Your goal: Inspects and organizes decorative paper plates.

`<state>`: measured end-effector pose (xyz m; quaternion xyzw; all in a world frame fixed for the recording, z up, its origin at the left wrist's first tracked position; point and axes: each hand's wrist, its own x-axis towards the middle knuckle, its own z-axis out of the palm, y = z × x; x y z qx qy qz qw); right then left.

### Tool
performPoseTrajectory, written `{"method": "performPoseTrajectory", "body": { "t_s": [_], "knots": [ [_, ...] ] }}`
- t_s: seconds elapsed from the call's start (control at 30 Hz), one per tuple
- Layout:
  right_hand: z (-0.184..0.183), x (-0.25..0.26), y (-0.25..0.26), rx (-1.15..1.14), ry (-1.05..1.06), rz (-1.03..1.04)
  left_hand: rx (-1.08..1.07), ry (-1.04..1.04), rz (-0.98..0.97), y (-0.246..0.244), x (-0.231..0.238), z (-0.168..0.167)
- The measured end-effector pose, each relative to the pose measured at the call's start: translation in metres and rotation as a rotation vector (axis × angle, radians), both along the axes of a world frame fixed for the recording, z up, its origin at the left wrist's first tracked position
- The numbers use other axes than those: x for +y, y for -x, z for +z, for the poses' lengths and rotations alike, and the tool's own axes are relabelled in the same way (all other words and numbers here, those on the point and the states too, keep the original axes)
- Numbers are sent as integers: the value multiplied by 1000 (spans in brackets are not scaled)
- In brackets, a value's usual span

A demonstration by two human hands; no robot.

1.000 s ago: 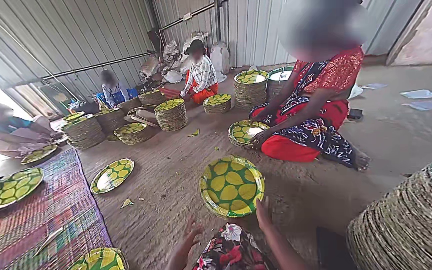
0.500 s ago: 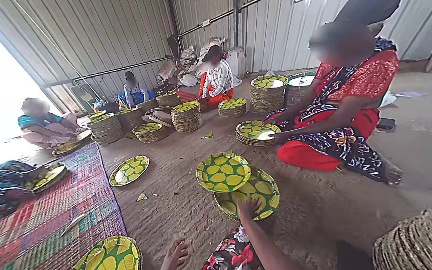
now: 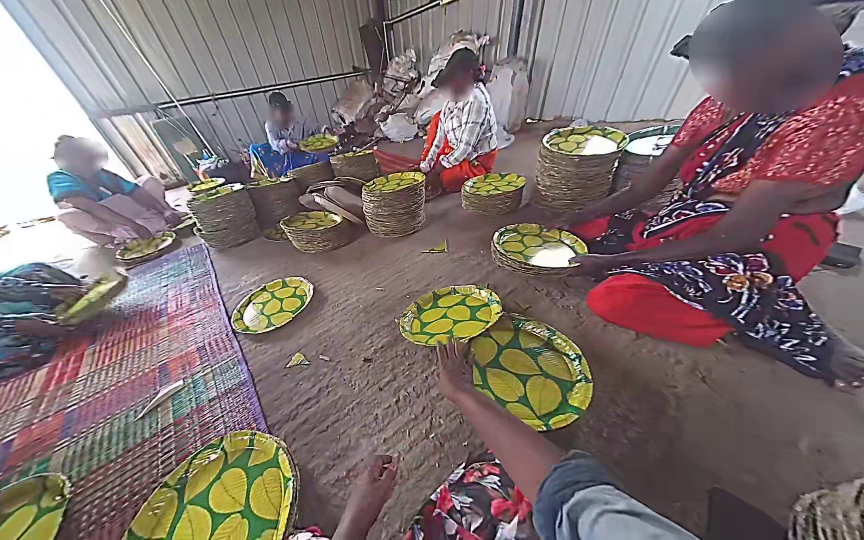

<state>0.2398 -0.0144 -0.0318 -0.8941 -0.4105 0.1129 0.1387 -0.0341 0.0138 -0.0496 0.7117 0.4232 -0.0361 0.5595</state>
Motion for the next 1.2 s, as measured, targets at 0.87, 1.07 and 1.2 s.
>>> {"method": "performPoseTrajectory", "body": {
  "t_s": [0.87,1.07,1.2],
  "knots": [
    [-44,-62,21,183,294,578,314,-519,-187,-5,10,-20],
    [-19,-66,11,83,77,-46,349,-179,-540,-14,11,-44],
    [-23,-67,9,130,398,-119,357,-179,-460,-9,13,-40]
  ]
}}
